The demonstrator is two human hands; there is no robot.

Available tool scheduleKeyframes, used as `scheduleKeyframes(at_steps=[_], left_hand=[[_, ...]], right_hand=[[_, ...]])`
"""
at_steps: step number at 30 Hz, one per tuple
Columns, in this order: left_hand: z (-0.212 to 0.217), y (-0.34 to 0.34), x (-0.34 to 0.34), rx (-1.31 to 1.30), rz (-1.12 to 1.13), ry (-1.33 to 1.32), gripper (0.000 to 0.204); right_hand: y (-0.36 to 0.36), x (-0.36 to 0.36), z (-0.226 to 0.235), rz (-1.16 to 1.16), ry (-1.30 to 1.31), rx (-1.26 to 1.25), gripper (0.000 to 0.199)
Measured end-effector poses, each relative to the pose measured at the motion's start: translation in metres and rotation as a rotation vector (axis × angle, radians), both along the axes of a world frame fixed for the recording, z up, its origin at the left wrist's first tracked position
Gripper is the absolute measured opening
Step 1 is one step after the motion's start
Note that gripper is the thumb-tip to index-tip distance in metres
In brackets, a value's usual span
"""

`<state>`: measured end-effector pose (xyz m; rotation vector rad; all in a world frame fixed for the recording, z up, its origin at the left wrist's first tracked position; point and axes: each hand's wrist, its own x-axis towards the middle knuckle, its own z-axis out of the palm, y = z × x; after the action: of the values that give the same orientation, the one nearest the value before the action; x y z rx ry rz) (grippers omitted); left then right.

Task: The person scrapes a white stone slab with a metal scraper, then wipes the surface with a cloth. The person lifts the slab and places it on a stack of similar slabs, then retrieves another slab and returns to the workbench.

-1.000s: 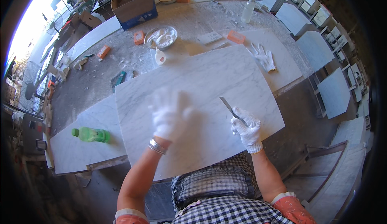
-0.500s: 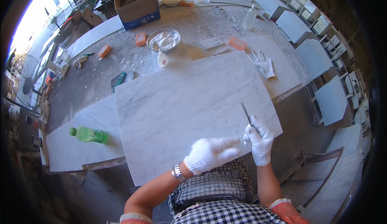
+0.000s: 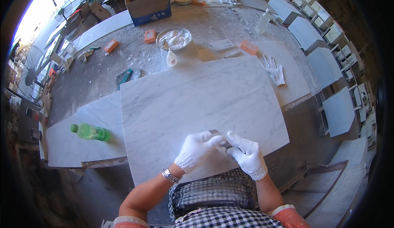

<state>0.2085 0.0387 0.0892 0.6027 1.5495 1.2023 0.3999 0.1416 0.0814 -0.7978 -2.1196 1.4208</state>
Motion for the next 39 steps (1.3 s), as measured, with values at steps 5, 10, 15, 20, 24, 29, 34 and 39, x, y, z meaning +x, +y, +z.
scheduleKeyframes(at_steps=[5, 10, 15, 20, 24, 29, 34, 39], left_hand=[[-0.025, 0.018, -0.066, 0.199, 0.337, 0.633, 0.024], [-0.053, 0.053, -0.1, -0.072, 0.155, 1.501, 0.049], [-0.065, 0.058, -0.027, 0.85, -0.612, 1.254, 0.071], [-0.058, 0.014, -0.093, 0.301, -0.27, 1.403, 0.074], [-0.059, 0.002, -0.159, -0.328, 0.149, 1.547, 0.07], [-0.065, 0.002, -0.161, -0.33, 0.117, 1.56, 0.071], [-0.061, 0.004, -0.16, -0.385, 0.092, 1.549, 0.072], [-0.058, 0.005, -0.16, -0.409, 0.084, 1.546, 0.073]], right_hand=[[0.02, 0.014, -0.004, -0.304, 0.021, -0.486, 0.05], [0.041, 0.01, -0.01, -0.399, 0.239, -0.622, 0.038], [0.058, -0.008, -0.014, -0.344, 0.335, -0.65, 0.015], [0.073, -0.03, -0.01, -0.314, 0.235, -0.415, 0.011], [0.078, -0.074, -0.019, -0.127, -0.093, 0.15, 0.021], [0.092, -0.116, -0.025, 0.077, -0.171, 0.665, 0.033], [0.106, -0.13, -0.021, 0.236, -0.303, 0.839, 0.037], [0.117, -0.138, -0.017, 0.363, -0.303, 0.868, 0.037]])
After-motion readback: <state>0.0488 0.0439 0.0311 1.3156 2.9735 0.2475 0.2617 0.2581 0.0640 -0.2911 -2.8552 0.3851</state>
